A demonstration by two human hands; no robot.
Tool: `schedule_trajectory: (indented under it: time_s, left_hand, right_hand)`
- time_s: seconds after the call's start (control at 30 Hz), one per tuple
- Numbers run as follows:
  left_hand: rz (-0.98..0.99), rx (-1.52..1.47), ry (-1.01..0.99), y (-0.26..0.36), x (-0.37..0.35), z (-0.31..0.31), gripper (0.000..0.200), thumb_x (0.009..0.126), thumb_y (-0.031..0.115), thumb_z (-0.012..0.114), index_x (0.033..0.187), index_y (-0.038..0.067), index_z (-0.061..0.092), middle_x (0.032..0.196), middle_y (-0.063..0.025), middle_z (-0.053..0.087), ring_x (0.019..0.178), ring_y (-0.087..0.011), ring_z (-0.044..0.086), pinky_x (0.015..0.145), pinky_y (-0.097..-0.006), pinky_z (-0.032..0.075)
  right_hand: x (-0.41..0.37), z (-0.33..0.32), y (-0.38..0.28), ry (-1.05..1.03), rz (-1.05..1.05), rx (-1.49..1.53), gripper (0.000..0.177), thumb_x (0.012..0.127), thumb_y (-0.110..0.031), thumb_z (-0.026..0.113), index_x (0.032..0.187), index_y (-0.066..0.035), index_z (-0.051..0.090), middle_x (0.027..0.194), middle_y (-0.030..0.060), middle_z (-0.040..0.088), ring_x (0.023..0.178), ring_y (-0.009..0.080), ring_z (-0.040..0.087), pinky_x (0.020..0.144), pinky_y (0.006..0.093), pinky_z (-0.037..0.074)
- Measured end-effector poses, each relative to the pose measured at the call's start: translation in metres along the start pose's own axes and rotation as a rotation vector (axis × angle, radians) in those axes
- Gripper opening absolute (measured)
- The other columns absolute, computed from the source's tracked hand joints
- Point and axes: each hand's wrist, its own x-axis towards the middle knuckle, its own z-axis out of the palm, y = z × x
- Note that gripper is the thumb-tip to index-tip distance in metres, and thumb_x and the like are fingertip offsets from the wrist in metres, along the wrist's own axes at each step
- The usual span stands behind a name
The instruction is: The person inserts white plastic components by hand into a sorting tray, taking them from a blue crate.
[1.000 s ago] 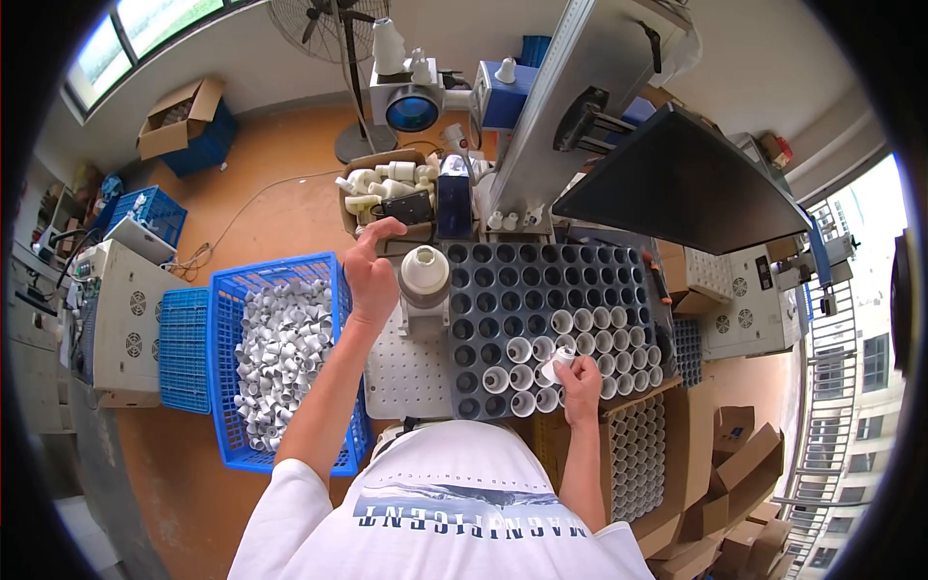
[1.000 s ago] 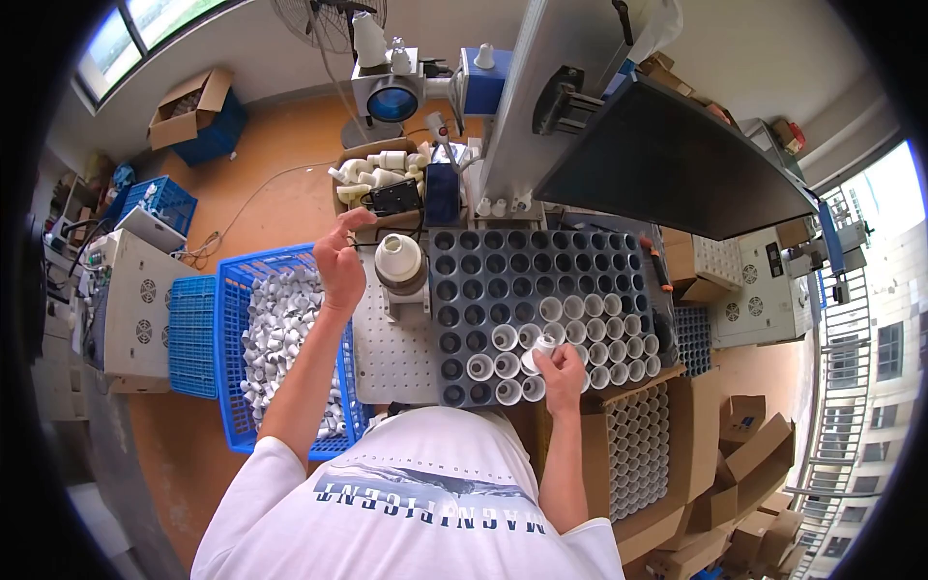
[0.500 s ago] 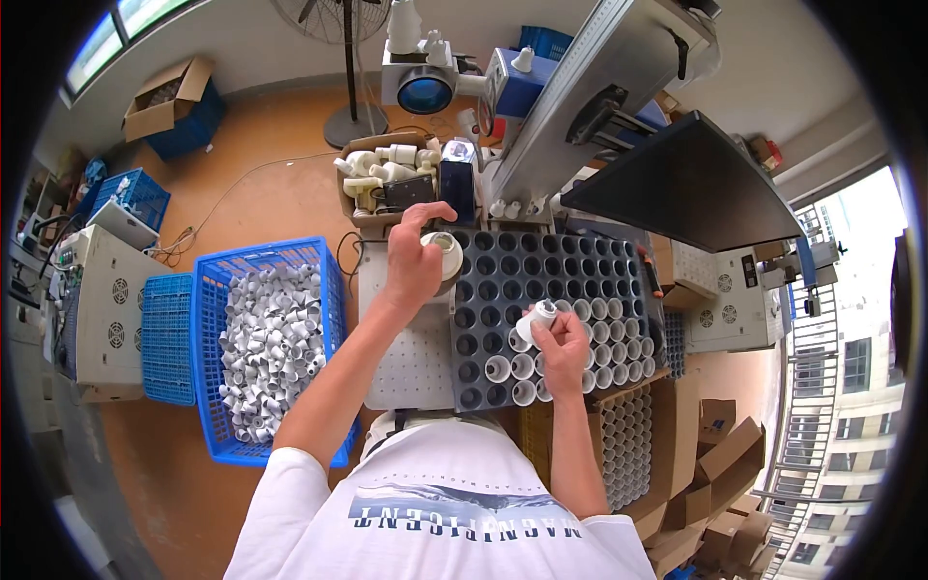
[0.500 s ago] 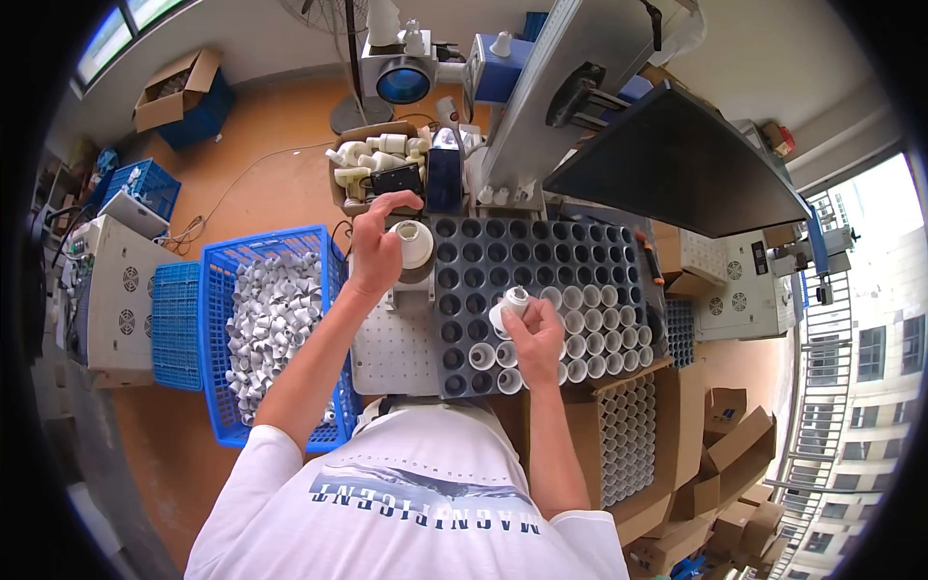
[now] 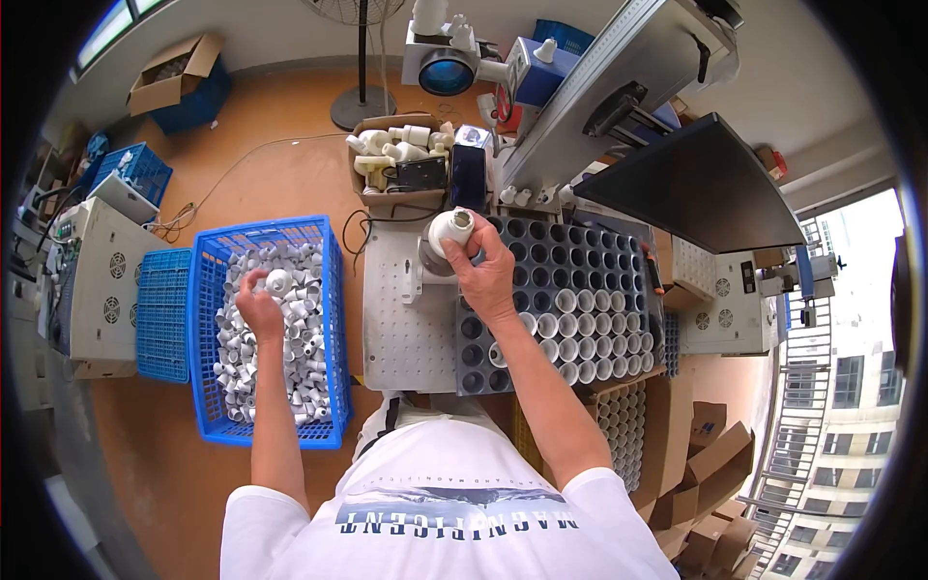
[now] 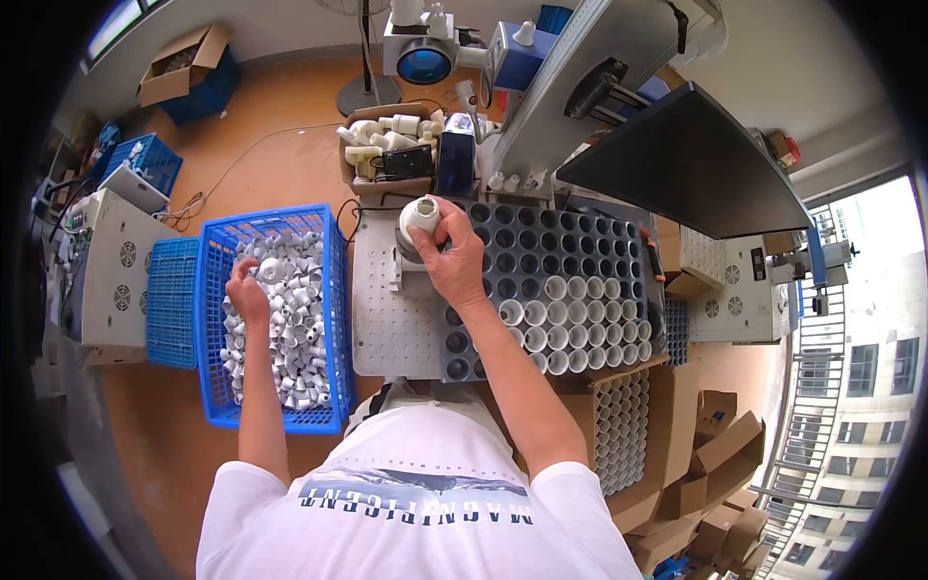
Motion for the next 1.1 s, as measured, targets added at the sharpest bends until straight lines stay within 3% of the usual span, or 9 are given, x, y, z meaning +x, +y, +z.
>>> schedule_trajectory:
  time_s: [0.07, 0.13, 0.27, 0.4, 0.57, 0.77, 0.97, 1.07, 1.1]
  left_hand:
    - [-0.221, 0.136, -0.047, -0.083, -0.029, -0.028, 0.031, 0.069, -0.001, 0.042, 0.087, -0.006, 0.066, 0.085, -0.0174, 0.067, 0.083, -0.0282, 0.064, 0.085, -0.0365, 0.048]
    - [-0.202, 0.181, -0.057, -0.126, -0.067, -0.057, 0.030, 0.070, 0.000, 0.042, 0.086, -0.007, 0.066, 0.077, -0.0165, 0.065, 0.072, -0.0269, 0.060, 0.075, -0.0368, 0.047]
    - [-0.367, 0.296, -0.051, -0.143, -0.131, -0.094, 0.031, 0.073, 0.003, 0.043, 0.085, -0.007, 0.069, 0.077, -0.0198, 0.068, 0.076, -0.0284, 0.064, 0.078, -0.0377, 0.049]
    - [-0.266, 0.306, -0.047, -0.148, -0.151, -0.072, 0.031, 0.072, 0.002, 0.042, 0.083, -0.005, 0.070, 0.071, -0.0131, 0.064, 0.066, -0.0216, 0.057, 0.068, -0.0350, 0.045]
    - [-0.191, -0.033, -0.205, -0.058, -0.113, -0.010, 0.033, 0.071, -0.002, 0.039, 0.087, -0.003, 0.068, 0.070, -0.0068, 0.060, 0.063, -0.0145, 0.051, 0.062, -0.0291, 0.041]
    - [0.014, -0.016, -0.379, 0.052, -0.096, 0.048, 0.036, 0.066, -0.004, 0.039, 0.091, -0.004, 0.065, 0.090, -0.0170, 0.069, 0.092, -0.0302, 0.064, 0.091, -0.0382, 0.049]
    - [0.016, -0.131, -0.521, 0.081, -0.128, 0.068, 0.037, 0.064, -0.004, 0.038, 0.090, -0.003, 0.065, 0.089, -0.0151, 0.067, 0.090, -0.0284, 0.063, 0.091, -0.0356, 0.047]
    - [-0.011, -0.153, -0.578, 0.074, -0.145, 0.067, 0.037, 0.064, -0.005, 0.037, 0.088, -0.003, 0.065, 0.086, -0.0136, 0.067, 0.086, -0.0255, 0.062, 0.089, -0.0328, 0.046]
    - [-0.029, -0.152, -0.586, 0.074, -0.149, 0.065, 0.037, 0.064, -0.005, 0.037, 0.088, -0.004, 0.065, 0.085, -0.0133, 0.067, 0.087, -0.0247, 0.062, 0.089, -0.0328, 0.046]
  right_hand:
    - [0.002, -0.007, 0.016, 0.022, -0.168, 0.007, 0.026, 0.082, -0.013, 0.076, 0.097, -0.003, 0.059, 0.113, 0.0110, 0.067, 0.092, 0.0248, 0.064, 0.086, 0.0329, 0.049]
    - [-0.013, -0.034, 0.017, 0.031, -0.102, -0.056, 0.028, 0.082, -0.014, 0.076, 0.104, -0.004, 0.061, 0.111, 0.0111, 0.067, 0.096, 0.0272, 0.064, 0.088, 0.0341, 0.048]
    - [-0.070, -0.093, 0.036, -0.225, 0.142, -0.370, 0.036, 0.081, -0.014, 0.072, 0.114, -0.003, 0.060, 0.124, 0.0144, 0.062, 0.111, 0.0292, 0.061, 0.096, 0.0367, 0.047]
    - [-0.136, -0.103, 0.053, -0.536, 0.002, -0.616, 0.053, 0.075, -0.015, 0.074, 0.125, -0.006, 0.057, 0.129, 0.0135, 0.056, 0.124, 0.0324, 0.049, 0.104, 0.0438, 0.037]
    - [-0.153, -0.101, 0.078, -0.635, -0.109, -0.810, 0.057, 0.073, -0.011, 0.072, 0.128, -0.008, 0.056, 0.130, 0.0132, 0.055, 0.125, 0.0317, 0.046, 0.105, 0.0469, 0.033]
    - [-0.155, -0.104, 0.083, -0.636, -0.120, -0.821, 0.056, 0.073, -0.012, 0.073, 0.127, -0.008, 0.057, 0.127, 0.0129, 0.056, 0.123, 0.0291, 0.048, 0.104, 0.0462, 0.032]
    - [-0.151, -0.124, 0.069, -0.407, 0.075, -0.437, 0.050, 0.076, -0.013, 0.073, 0.123, -0.004, 0.057, 0.112, 0.0130, 0.062, 0.108, 0.0268, 0.058, 0.094, 0.0418, 0.045]
    - [-0.135, -0.149, 0.036, -0.352, 0.596, 0.063, 0.044, 0.080, -0.009, 0.070, 0.121, -0.002, 0.055, 0.105, 0.0118, 0.063, 0.095, 0.0193, 0.063, 0.082, 0.0336, 0.052]
    - [-0.139, -0.152, 0.043, -0.279, 0.601, 0.173, 0.044, 0.080, -0.008, 0.069, 0.121, -0.001, 0.053, 0.105, 0.0113, 0.063, 0.093, 0.0172, 0.062, 0.081, 0.0315, 0.052]
